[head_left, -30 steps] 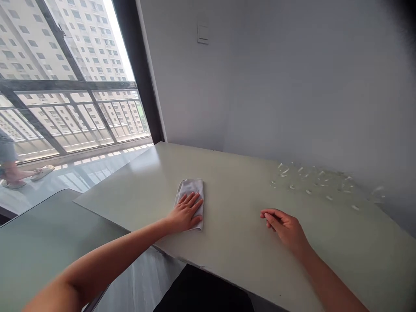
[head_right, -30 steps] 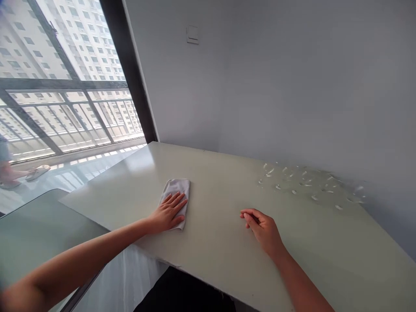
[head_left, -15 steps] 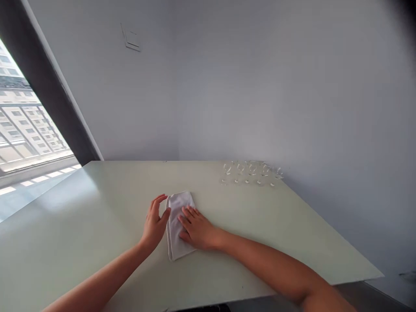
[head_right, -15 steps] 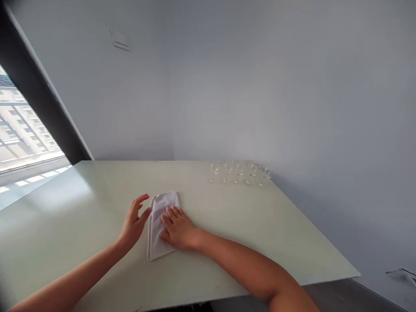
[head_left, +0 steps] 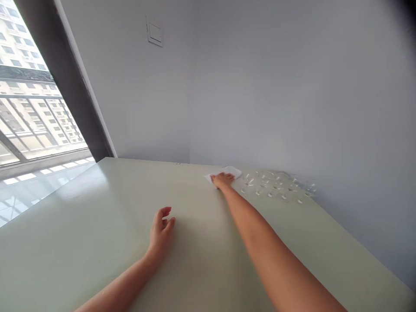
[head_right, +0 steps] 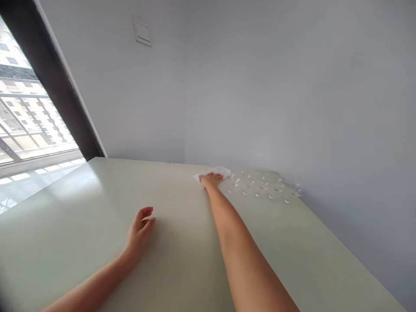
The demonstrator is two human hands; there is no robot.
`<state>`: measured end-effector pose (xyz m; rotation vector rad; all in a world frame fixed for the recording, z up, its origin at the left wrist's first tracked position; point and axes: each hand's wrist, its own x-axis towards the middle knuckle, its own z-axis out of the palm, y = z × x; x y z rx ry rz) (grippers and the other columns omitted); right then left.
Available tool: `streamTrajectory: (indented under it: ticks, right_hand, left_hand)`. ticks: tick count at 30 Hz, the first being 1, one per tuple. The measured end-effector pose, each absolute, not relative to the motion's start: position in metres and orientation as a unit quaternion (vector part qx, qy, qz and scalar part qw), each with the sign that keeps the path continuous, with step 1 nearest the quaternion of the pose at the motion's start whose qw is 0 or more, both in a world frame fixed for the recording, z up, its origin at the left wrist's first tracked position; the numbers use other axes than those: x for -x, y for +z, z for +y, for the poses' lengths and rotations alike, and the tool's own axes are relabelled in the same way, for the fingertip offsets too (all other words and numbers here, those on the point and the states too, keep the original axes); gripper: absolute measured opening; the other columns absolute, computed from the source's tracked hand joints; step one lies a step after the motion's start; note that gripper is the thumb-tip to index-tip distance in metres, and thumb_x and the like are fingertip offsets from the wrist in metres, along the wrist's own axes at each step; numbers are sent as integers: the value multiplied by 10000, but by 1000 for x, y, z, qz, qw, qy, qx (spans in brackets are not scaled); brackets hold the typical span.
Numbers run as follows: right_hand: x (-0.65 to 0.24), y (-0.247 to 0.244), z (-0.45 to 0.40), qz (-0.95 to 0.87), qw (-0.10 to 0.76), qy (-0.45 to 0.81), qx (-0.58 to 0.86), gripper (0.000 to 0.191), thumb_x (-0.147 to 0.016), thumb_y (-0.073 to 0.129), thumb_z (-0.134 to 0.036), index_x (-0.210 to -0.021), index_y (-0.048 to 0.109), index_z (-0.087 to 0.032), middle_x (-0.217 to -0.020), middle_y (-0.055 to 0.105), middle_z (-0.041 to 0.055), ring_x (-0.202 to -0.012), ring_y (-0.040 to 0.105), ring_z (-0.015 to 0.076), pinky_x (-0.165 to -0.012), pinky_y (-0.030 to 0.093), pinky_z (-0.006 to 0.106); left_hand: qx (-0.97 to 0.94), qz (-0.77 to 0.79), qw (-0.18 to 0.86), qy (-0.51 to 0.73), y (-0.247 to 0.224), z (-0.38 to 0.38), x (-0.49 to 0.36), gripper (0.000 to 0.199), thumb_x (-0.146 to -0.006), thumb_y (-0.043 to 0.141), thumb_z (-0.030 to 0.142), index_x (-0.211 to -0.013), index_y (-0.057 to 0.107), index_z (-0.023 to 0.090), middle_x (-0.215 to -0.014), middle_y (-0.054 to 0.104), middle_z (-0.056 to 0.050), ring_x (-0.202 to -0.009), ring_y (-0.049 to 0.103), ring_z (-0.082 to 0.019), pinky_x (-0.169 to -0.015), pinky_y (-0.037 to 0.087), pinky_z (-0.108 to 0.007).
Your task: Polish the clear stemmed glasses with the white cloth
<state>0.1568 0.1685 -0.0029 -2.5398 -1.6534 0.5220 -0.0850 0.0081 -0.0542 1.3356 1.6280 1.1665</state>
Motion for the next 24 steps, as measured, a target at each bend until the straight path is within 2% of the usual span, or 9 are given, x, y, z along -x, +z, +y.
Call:
streamTrajectory:
  ticks: [6, 11, 13, 15, 19, 21, 24]
  right_hand:
    - [-197, 4, 182, -463, 35, 168, 870, 696, -899, 166, -444, -1386, -9, 21, -1389, 47, 360, -1294, 98, 428, -928, -17, 668]
    - [-178, -1, 172, -537, 52, 148, 829, 656, -903, 215, -455, -1375, 162, -3, -1408, 87, 310, -1284, 116, 426, -938, 25, 645]
    - [-161, -7, 152, -599, 69, 139, 786, 673, -893, 253, -485, -1365, 193, -9, -1423, 106, 265, -1288, 97, 411, -967, 40, 601]
    - [-144, -15, 121, -659, 86, 134, 735, 673, -872, 306, -510, -1364, 232, -57, -1447, 135, 176, -1305, 82, 367, -1013, 64, 522]
    - [-133, -30, 36, -754, 108, 160, 628, 618, -779, 472, -538, -1325, 352, -275, -1439, 226, -60, -1326, 172, 237, -1071, 152, 352]
    - [-145, -34, -6, -793, 126, 179, 569, 601, -775, 472, -541, -1320, 351, -316, -1431, 224, -98, -1317, 219, 224, -1072, 190, 348]
    - [-190, -38, -50, -800, 119, 156, 568, 589, -823, 396, -527, -1350, 312, -279, -1447, 194, -71, -1326, 190, 222, -1087, 147, 352]
  left_hand:
    - [-518, 647, 375, 415, -48, 5, 82, 289, -740, 464, 348, -1012, 498, 255, -1128, 513, -61, -758, 530, -160, -679, 439, -322]
    - [-528, 649, 366, 408, -49, 7, 82, 310, -735, 471, 353, -1028, 509, 261, -1109, 522, -63, -732, 531, -155, -654, 437, -311]
    - [-540, 649, 354, 403, -52, 9, 83, 322, -731, 474, 361, -1036, 511, 264, -1096, 529, -55, -732, 534, -154, -666, 435, -312]
    - [-554, 644, 343, 400, -54, 10, 85, 334, -725, 479, 369, -1040, 509, 262, -1088, 535, -49, -754, 543, -159, -686, 432, -313]
    - [-560, 636, 342, 406, -53, 10, 88, 355, -719, 486, 396, -1047, 495, 259, -1077, 544, -31, -808, 562, -166, -707, 429, -296]
    - [-559, 642, 339, 400, -50, 9, 89, 360, -720, 487, 406, -1052, 491, 270, -1078, 548, -19, -838, 566, -170, -705, 426, -290]
    - [-575, 655, 323, 370, -44, 7, 89, 369, -721, 485, 406, -1071, 497, 289, -1084, 553, -12, -881, 561, -183, -704, 420, -298]
